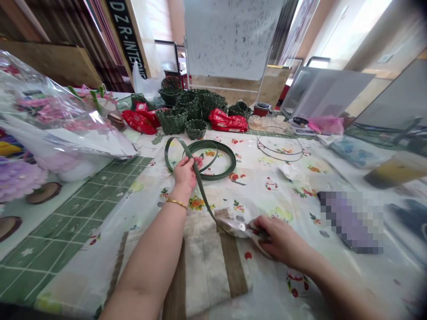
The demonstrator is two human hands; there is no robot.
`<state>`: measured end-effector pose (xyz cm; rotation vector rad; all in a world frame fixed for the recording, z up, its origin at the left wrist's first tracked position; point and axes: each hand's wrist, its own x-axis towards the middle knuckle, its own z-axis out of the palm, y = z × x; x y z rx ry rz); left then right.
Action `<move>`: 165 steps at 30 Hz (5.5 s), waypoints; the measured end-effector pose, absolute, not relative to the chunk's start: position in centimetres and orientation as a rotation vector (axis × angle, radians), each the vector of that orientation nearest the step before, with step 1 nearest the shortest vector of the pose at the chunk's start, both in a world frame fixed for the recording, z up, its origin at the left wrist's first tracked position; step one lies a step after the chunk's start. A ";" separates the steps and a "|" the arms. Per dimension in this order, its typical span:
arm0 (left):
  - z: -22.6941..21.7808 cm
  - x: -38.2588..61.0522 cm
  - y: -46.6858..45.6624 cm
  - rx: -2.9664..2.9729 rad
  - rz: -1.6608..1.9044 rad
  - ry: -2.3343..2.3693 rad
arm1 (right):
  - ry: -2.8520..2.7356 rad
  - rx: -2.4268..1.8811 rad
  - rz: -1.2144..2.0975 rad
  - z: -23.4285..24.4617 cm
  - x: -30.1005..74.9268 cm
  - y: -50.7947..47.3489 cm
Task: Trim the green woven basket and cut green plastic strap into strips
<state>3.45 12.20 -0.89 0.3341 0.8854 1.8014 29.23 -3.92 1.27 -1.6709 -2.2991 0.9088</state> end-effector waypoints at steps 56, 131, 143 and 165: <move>4.4 7.1 6.9 1.061 0.901 0.739 | -1.816 -1.348 1.442 1.6 32.1 -2.6; -1.6 5.9 9.9 2.087 0.958 1.578 | -0.814 -0.827 1.162 1.1 34.9 -0.7; -0.1 8.8 8.8 1.493 1.271 1.185 | -0.926 -0.906 1.237 1.2 34.2 -1.1; -1.9 -0.2 12.7 1.433 0.849 2.180 | -1.671 -1.816 0.443 -0.1 34.6 -1.0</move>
